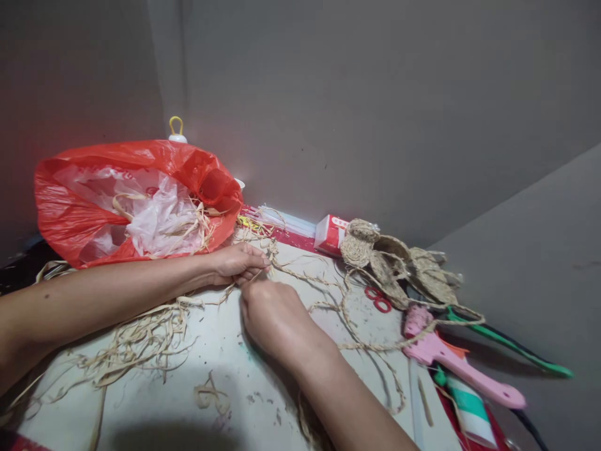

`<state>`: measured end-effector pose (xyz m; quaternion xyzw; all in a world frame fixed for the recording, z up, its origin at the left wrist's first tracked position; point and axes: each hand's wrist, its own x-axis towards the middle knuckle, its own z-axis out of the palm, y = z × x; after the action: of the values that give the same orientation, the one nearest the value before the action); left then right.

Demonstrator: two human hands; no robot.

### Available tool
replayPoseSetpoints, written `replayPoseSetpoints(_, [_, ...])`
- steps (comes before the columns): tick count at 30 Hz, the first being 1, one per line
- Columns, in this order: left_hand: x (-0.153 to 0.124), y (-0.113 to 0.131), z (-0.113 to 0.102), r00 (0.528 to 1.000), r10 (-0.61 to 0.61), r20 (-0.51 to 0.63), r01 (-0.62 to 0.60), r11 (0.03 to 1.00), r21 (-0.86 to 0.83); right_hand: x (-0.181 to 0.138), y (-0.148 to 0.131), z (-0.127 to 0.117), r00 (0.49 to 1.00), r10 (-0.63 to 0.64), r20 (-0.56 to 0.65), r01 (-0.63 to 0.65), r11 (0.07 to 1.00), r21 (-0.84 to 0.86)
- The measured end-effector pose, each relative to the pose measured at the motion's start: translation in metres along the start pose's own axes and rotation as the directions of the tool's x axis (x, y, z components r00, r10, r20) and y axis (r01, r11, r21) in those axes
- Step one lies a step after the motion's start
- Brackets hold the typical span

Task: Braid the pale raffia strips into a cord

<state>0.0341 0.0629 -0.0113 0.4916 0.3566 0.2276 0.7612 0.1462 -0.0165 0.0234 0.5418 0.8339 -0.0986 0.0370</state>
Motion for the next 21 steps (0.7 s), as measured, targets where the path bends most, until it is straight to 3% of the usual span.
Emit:
replayPoseSetpoints(2, [0.000, 0.000, -0.002, 1.000, 0.017, 0.020, -0.017, 1.000, -0.012, -0.007, 0.006, -0.010, 0.977, -0.170, 0.130, 0.137, 0.964, 0.229])
replayPoseSetpoints(4, [-0.001, 0.000, -0.003, 0.998, 0.038, 0.041, -0.038, 0.999, -0.007, -0.010, 0.021, -0.021, 0.965, -0.223, 0.139, 0.129, 0.864, 0.487])
replayPoseSetpoints(5, [-0.001, 0.000, -0.004, 0.998, 0.044, 0.048, -0.044, 0.999, 0.005, -0.008, 0.032, -0.024, 0.987, -0.142, 0.075, 0.073, 0.813, 0.577])
replayPoseSetpoints(6, [-0.001, 0.000, -0.004, 0.998, 0.047, 0.052, -0.049, 0.999, 0.022, -0.006, 0.043, -0.026, 0.999, 0.022, -0.032, 0.004, 0.768, 0.641])
replayPoseSetpoints(7, [-0.002, 0.001, -0.005, 0.997, 0.049, 0.058, -0.051, 0.998, 0.038, -0.002, 0.053, -0.026, 0.972, 0.197, -0.126, -0.056, 0.721, 0.691])
replayPoseSetpoints(8, [-0.002, 0.001, -0.005, 0.997, 0.049, 0.065, -0.052, 0.997, 0.051, 0.003, 0.061, -0.024, 0.930, 0.330, -0.164, -0.105, 0.664, 0.740])
replayPoseSetpoints(10, [-0.003, 0.002, -0.005, 0.995, 0.058, 0.086, -0.063, 0.996, 0.061, 0.013, 0.070, -0.015, 0.901, 0.422, -0.103, -0.156, 0.536, 0.830])
replayPoseSetpoints(13, [-0.002, 0.001, -0.007, 0.985, 0.096, 0.146, -0.111, 0.989, 0.101, 0.025, 0.065, 0.002, 0.956, 0.285, 0.067, -0.169, 0.349, 0.922])
replayPoseSetpoints(15, [-0.002, 0.000, -0.009, 0.976, 0.116, 0.185, -0.145, 0.978, 0.153, 0.029, 0.058, 0.010, 0.970, 0.203, 0.135, -0.191, 0.286, 0.939])
replayPoseSetpoints(21, [-0.001, 0.001, -0.011, 0.976, 0.064, 0.208, -0.110, 0.970, 0.216, 0.031, 0.059, 0.012, 0.957, 0.220, 0.190, -0.249, 0.283, 0.926])
